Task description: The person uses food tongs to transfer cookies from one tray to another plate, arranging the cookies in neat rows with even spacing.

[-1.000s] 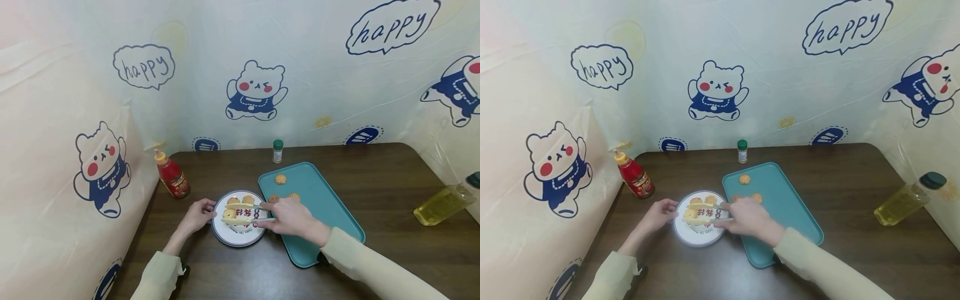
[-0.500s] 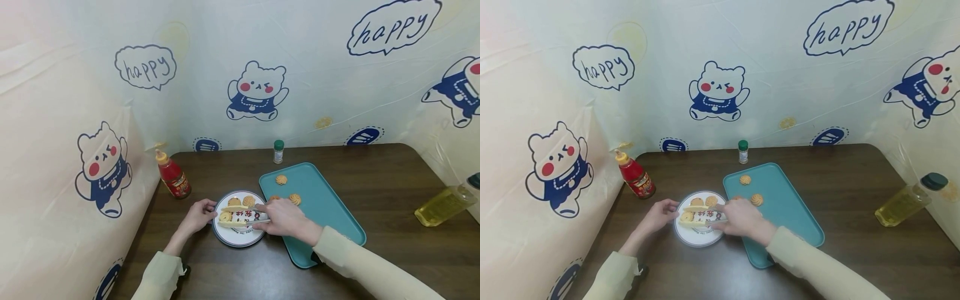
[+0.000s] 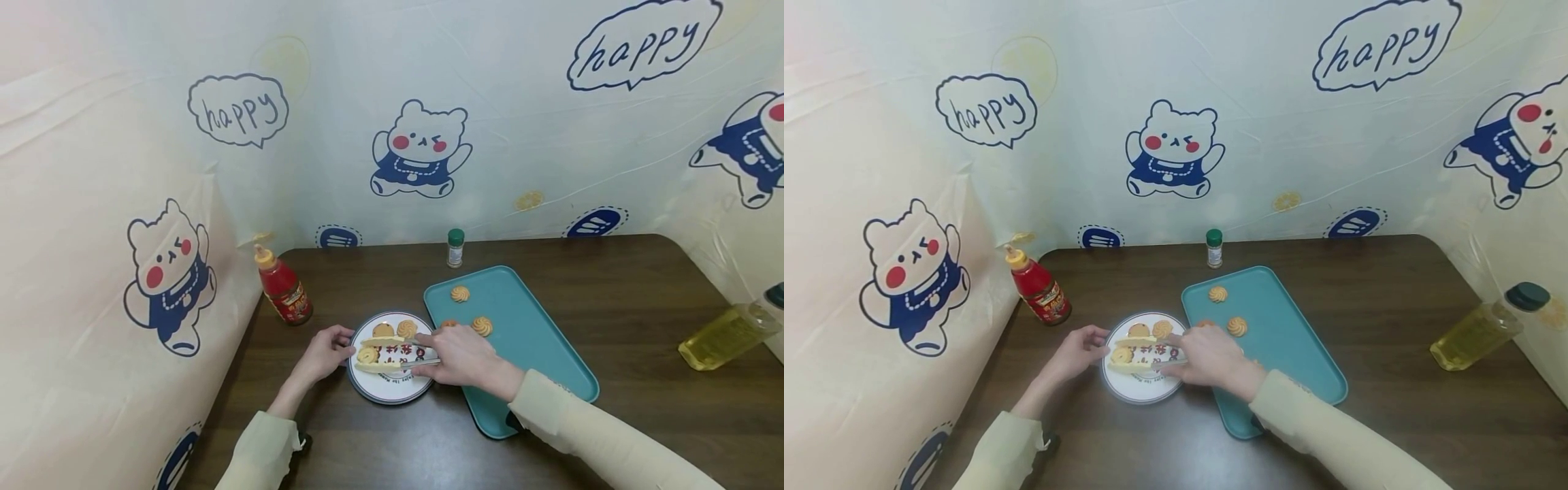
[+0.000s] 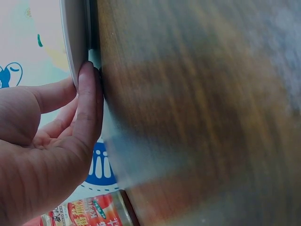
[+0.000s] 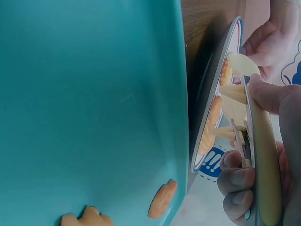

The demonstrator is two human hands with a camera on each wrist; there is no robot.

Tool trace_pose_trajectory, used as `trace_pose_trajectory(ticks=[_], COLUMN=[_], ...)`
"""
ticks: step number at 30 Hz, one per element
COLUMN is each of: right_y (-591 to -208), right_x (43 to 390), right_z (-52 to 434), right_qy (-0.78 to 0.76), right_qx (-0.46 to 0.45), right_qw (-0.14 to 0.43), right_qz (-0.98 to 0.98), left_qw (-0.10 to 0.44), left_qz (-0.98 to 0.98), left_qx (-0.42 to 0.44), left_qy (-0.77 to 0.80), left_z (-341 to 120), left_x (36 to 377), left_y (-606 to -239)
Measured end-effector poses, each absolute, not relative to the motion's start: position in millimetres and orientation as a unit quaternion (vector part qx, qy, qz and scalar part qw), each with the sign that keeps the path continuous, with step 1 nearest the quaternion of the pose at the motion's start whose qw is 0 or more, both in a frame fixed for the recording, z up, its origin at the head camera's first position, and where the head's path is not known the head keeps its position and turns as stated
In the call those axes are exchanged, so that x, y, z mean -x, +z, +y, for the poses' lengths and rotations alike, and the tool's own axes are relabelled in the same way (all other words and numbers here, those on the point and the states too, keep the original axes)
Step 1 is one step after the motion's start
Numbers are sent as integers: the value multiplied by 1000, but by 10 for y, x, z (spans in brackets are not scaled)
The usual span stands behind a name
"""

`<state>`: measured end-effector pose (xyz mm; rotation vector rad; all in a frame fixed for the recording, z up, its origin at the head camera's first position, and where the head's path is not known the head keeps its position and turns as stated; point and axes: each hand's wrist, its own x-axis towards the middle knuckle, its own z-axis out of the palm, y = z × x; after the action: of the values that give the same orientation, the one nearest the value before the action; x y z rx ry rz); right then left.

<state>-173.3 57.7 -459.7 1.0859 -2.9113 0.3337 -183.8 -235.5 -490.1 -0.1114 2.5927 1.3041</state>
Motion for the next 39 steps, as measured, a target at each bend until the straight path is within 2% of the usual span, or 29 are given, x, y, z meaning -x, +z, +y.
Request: trace_pose_trajectory(ticks=[19, 27, 39], right_y=[-4430, -4313, -4278], right_x=[1711, 1711, 1624], right_z=[786, 1122, 1813], right_qy=[154, 164, 163], right_qx=[-314, -285, -271], right_qw=[35, 17, 39], right_qz=[-936, -944, -948], left_qw=[117, 121, 122], left_qz=[885, 883, 883], left_qx=[35, 40, 36], left_qy=[450, 451, 453], left_z=[-2365, -2371, -2356], left_x=[1844, 1835, 1829], left_y=[-4886, -4890, -4865])
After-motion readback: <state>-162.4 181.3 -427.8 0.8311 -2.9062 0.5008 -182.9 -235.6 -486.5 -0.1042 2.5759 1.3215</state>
